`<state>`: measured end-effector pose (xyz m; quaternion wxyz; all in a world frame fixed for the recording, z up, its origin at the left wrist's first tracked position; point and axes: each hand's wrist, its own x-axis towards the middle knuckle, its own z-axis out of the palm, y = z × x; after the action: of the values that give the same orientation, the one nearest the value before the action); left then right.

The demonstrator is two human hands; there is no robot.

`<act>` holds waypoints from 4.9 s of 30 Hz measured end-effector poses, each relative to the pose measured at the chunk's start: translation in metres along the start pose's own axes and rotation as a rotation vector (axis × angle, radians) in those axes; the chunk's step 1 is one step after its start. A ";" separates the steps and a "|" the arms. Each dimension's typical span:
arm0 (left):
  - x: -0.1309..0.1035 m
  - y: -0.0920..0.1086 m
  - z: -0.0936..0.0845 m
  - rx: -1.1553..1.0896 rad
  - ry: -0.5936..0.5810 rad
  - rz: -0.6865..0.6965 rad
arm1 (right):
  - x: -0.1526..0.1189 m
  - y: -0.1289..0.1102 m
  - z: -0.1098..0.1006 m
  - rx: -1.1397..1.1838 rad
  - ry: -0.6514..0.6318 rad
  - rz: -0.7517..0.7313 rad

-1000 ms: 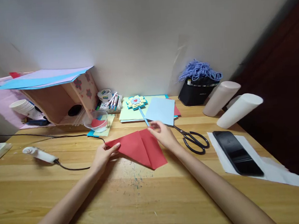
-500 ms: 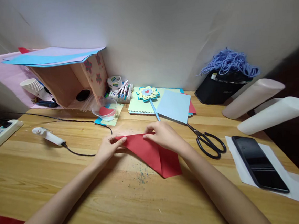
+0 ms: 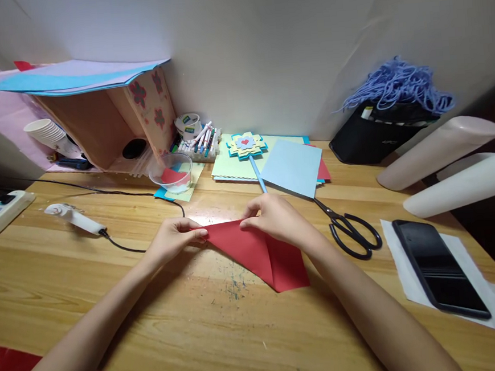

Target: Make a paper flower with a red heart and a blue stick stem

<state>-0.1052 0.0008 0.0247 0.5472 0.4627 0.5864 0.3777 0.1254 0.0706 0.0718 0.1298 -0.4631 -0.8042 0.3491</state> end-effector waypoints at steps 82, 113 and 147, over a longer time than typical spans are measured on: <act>-0.015 -0.012 0.039 0.064 0.405 0.264 | 0.001 -0.017 0.085 0.801 -0.127 0.021; -0.006 0.005 0.010 0.072 0.087 0.112 | 0.012 0.034 -0.014 0.506 -0.095 0.150; -0.006 0.000 -0.002 0.093 -0.253 -0.013 | 0.002 0.040 -0.029 0.196 -0.309 0.182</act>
<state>-0.1071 -0.0049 0.0263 0.5971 0.5277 0.5327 0.2852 0.1664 0.0978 0.0649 0.0172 -0.4600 -0.7315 0.5029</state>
